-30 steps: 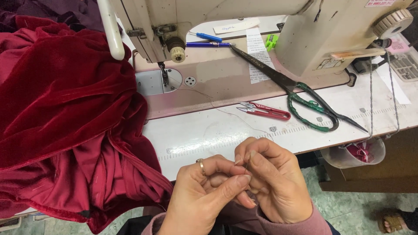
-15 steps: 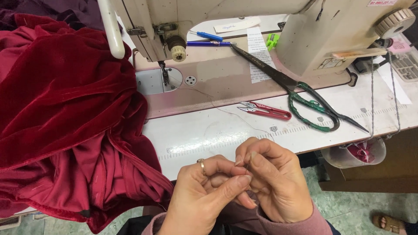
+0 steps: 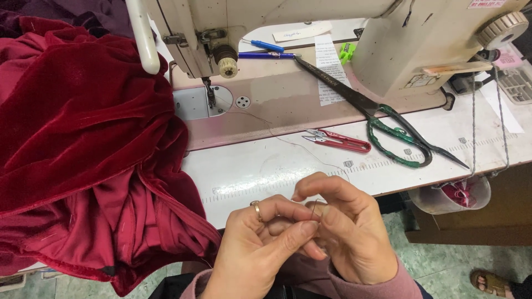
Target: Threading an industrial sewing machine needle and preparing red velvet fabric for sewing.
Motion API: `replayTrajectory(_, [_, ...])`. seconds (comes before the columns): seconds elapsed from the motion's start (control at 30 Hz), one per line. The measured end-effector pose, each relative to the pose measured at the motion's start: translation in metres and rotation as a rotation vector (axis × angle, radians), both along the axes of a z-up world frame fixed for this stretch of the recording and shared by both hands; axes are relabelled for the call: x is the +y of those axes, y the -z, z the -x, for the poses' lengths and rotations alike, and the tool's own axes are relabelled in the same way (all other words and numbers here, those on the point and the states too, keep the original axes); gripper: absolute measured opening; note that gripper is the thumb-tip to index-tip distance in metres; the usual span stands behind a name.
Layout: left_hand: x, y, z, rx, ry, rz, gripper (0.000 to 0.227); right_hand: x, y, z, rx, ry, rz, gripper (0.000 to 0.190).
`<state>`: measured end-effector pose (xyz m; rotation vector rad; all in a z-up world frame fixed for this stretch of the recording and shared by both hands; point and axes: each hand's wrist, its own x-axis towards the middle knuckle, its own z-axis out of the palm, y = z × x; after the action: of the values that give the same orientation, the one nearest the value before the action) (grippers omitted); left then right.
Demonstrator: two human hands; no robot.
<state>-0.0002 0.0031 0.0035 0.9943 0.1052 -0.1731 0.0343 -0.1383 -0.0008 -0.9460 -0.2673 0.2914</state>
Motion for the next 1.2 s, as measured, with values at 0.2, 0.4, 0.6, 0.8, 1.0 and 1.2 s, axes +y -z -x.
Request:
replayTrajectory(0.2, [0.001,0.002,0.000,-0.064,-0.019,0.033,0.011,0.003,-0.006,-0.001,0.013,-0.040,0.030,0.029])
replayTrajectory(0.4, [0.002,0.002,0.001,-0.097,-0.046,-0.021,0.011,0.003,-0.004,0.000,-0.015,-0.003,0.073,0.014])
replayTrajectory(0.6, [0.014,-0.020,-0.004,-0.039,-0.059,-0.393,0.011,0.004,-0.007,0.000,-0.184,0.228,0.318,0.006])
replayTrajectory(0.8, [0.016,-0.027,-0.006,-0.517,-0.296,-0.802,0.018,0.009,-0.018,0.003,-0.330,0.326,0.617,0.007])
replayTrajectory(1.0, [0.016,-0.025,-0.007,-0.622,-0.358,-0.841,0.015,0.011,-0.020,0.005,-0.348,0.329,0.683,0.008])
replayTrajectory(1.2, [0.020,-0.027,-0.007,-0.616,-0.369,-0.837,0.004,0.013,-0.020,0.005,-0.354,0.304,0.650,0.008])
